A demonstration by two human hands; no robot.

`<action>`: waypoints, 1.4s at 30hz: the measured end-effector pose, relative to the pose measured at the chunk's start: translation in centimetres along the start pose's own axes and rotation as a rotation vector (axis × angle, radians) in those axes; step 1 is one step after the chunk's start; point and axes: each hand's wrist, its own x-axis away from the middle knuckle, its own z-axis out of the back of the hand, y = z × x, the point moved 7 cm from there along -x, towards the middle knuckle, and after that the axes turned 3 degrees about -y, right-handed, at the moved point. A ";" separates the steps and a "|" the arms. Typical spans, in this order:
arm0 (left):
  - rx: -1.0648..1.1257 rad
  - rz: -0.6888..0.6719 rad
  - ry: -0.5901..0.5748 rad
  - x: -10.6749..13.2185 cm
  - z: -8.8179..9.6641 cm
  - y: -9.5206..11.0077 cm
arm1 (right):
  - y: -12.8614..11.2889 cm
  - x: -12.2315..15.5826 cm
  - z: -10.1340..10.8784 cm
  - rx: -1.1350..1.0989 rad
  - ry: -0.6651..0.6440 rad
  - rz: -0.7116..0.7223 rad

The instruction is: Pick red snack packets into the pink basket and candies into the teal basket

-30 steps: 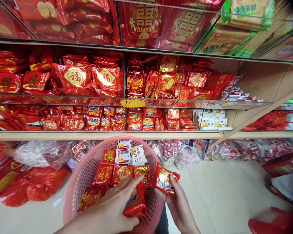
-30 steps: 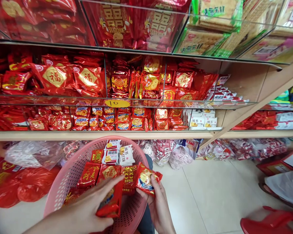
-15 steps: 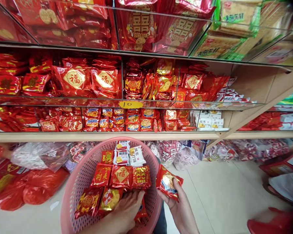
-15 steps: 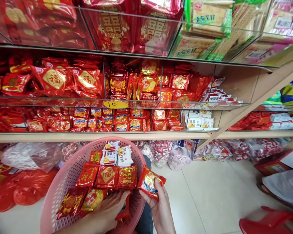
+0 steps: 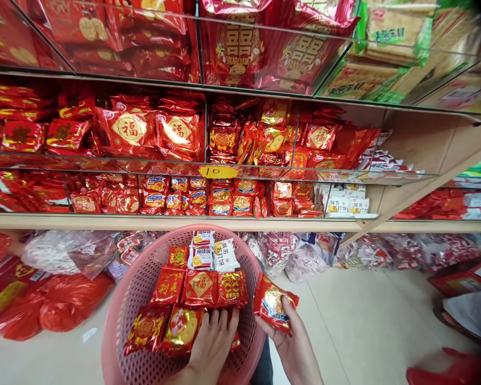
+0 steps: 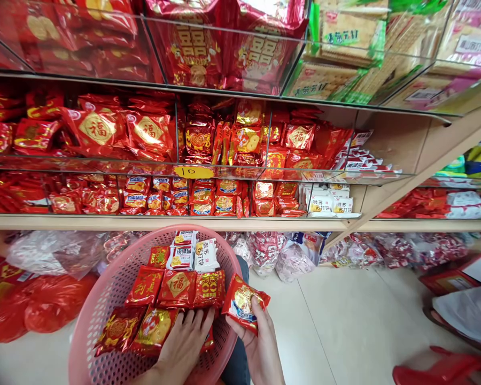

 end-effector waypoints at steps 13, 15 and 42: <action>-0.088 -0.021 0.106 0.9 -0.7 0.6 | 0.6 0.1 -0.5 0.016 -0.018 -0.028; -0.082 -0.016 0.105 1.1 -0.6 0.5 | 0.7 0.1 -0.5 0.013 -0.017 -0.028; 0.340 -0.190 -0.261 -0.7 10.0 -4.6 | 0.4 0.2 -1.7 0.122 -0.100 0.002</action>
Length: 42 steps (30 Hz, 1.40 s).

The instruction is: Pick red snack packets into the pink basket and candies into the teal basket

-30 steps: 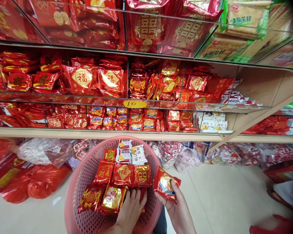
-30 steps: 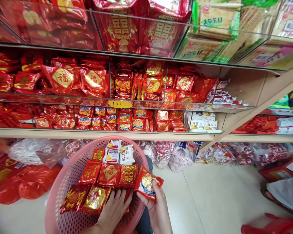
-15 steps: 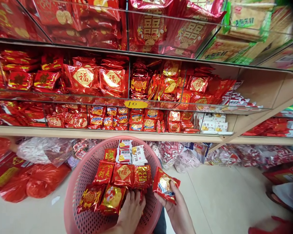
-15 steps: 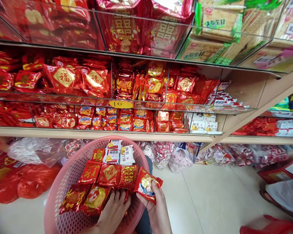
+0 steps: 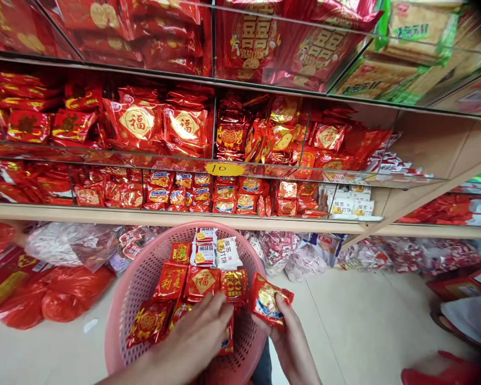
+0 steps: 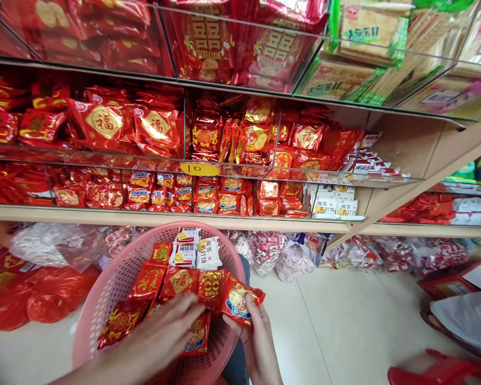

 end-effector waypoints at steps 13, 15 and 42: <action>0.097 -0.010 -0.023 -2.2 2.0 2.6 | 3.8 1.0 -4.4 0.080 -0.067 -0.139; 0.087 0.011 -0.041 -2.3 1.7 2.4 | 4.1 1.2 -4.5 0.112 -0.060 -0.142; -0.421 0.043 0.420 -0.8 -8.8 1.3 | -2.3 0.7 0.2 0.384 0.018 0.140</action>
